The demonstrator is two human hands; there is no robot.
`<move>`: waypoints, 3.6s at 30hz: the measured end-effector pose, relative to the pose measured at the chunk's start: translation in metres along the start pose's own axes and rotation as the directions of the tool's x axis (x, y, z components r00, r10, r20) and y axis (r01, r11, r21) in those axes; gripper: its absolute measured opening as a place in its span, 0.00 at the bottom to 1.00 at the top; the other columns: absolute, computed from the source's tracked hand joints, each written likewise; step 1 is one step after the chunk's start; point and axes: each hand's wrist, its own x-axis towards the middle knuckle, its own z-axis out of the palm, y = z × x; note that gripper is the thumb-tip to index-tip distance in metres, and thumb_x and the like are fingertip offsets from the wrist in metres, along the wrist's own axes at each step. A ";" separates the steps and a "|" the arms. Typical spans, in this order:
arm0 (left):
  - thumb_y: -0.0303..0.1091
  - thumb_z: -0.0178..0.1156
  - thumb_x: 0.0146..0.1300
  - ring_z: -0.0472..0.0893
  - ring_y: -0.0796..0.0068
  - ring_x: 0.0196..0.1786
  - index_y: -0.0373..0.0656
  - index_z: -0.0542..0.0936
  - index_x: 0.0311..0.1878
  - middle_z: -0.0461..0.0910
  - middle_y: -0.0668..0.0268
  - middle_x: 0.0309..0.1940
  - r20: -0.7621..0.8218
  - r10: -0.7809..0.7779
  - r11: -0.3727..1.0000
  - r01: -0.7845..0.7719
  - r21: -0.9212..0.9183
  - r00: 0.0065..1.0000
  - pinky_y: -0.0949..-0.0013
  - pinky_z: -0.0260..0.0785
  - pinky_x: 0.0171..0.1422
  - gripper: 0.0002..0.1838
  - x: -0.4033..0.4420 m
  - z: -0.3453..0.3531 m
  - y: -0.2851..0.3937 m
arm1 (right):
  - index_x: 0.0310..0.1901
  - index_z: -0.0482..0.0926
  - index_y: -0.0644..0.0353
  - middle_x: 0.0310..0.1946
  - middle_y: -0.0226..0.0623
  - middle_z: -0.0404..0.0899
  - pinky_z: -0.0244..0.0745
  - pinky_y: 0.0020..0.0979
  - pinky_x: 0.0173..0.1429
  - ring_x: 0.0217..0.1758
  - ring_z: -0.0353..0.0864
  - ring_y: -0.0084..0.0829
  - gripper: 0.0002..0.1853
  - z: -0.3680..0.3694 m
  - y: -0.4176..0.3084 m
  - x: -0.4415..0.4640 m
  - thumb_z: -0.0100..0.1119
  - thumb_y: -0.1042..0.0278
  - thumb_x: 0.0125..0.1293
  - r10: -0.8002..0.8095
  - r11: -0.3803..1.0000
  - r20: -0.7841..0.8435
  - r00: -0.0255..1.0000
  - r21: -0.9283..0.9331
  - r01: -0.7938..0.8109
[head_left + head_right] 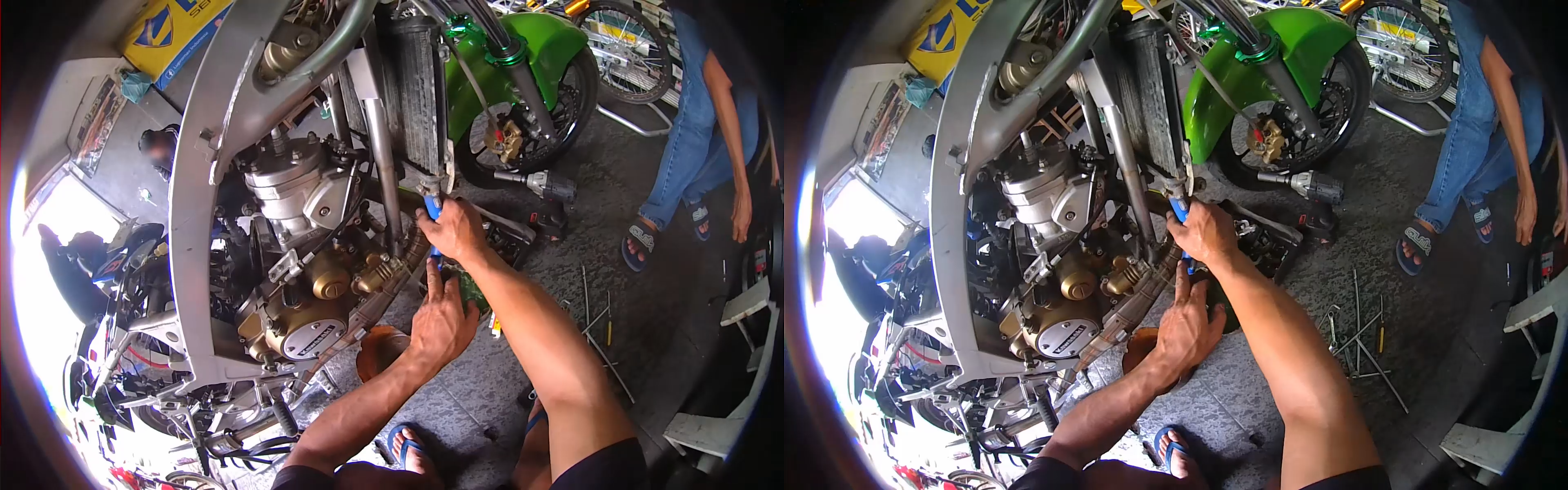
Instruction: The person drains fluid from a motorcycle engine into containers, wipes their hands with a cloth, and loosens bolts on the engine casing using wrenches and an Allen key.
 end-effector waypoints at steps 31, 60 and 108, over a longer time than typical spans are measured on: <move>0.42 0.48 0.68 0.84 0.59 0.32 0.31 0.78 0.44 0.83 0.52 0.35 0.381 -0.752 0.014 0.591 -0.806 0.537 0.61 0.79 0.31 0.20 -0.001 0.237 -0.179 | 0.39 0.76 0.66 0.30 0.36 0.82 0.78 0.26 0.34 0.29 0.81 0.23 0.11 0.001 0.027 -0.017 0.67 0.73 0.57 0.029 0.939 0.419 0.908 0.301 -0.168; 0.57 0.54 0.67 0.82 0.47 0.44 0.29 0.64 0.53 0.74 0.48 0.42 0.603 -0.540 -0.413 0.439 -0.798 0.587 0.49 0.79 0.50 0.34 -0.065 0.188 -0.173 | 0.45 0.77 0.62 0.37 0.33 0.80 0.76 0.26 0.45 0.40 0.79 0.25 0.13 0.079 0.005 -0.025 0.66 0.78 0.60 0.235 0.274 0.064 0.970 0.953 -0.129; 0.47 0.54 0.69 0.82 0.63 0.44 0.36 0.73 0.51 0.78 0.56 0.44 0.703 -0.337 -0.108 0.717 -0.689 0.626 0.63 0.76 0.46 0.21 -0.120 0.176 -0.165 | 0.48 0.75 0.61 0.35 0.38 0.82 0.77 0.31 0.42 0.38 0.82 0.30 0.13 -0.080 0.142 -0.265 0.62 0.69 0.63 0.625 0.076 0.707 0.331 0.367 -0.927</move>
